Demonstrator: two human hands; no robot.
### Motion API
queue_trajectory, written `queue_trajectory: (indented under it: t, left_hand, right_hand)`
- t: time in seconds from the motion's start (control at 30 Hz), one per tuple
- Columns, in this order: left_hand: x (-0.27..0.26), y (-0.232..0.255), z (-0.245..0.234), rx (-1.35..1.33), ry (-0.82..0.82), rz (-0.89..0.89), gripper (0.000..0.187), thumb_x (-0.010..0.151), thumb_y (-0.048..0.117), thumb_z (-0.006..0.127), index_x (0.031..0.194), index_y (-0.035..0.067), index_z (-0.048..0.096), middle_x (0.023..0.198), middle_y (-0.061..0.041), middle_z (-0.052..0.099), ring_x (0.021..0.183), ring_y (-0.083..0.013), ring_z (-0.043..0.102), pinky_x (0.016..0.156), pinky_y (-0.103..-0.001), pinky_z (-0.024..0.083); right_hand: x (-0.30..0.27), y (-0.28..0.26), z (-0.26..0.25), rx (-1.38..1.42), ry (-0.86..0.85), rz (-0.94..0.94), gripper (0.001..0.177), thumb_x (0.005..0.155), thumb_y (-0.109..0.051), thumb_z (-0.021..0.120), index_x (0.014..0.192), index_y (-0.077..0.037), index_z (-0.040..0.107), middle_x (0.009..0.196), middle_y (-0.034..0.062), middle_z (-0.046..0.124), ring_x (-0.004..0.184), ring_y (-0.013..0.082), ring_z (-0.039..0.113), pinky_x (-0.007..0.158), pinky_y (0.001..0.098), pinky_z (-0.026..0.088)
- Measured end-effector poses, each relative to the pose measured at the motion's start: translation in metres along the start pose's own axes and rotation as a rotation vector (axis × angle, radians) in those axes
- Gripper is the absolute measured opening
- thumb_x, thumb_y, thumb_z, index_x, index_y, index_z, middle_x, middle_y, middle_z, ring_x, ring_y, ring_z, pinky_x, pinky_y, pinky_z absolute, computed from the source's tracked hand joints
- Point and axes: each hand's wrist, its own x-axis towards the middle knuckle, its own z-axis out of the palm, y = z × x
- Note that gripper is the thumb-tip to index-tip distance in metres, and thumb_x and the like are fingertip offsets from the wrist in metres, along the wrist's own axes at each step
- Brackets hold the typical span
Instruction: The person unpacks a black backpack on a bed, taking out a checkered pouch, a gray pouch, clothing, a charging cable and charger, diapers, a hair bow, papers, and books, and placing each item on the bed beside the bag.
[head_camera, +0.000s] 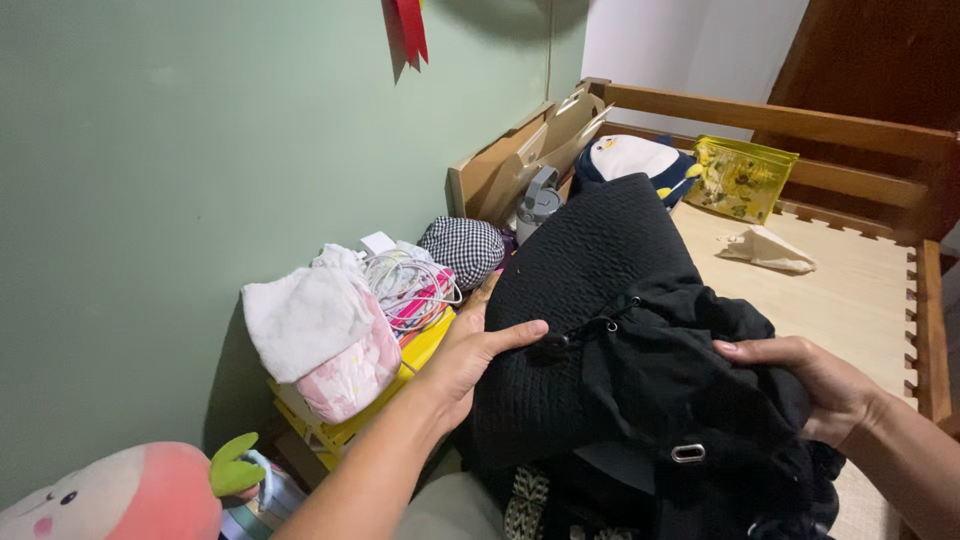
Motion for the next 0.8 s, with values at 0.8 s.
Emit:
queue_trajectory:
  t: [0.8]
  left_hand:
    - [-0.064, -0.011, -0.248, 0.163, 1.310, -0.131, 0.065, 0.085, 0.013, 0.074, 0.143, 0.009, 0.046, 0.146, -0.021, 0.050, 0.134, -0.0369, 0.050, 0.115, -0.055, 0.036]
  right_hand:
    - [0.135, 0.145, -0.093, -1.534, -0.218, 0.551, 0.047, 0.096, -0.029, 0.067, 0.138, -0.010, 0.065, 0.135, 0.0123, 0.069, 0.121, 0.0234, 0.071, 0.104, 0.0367, 0.058]
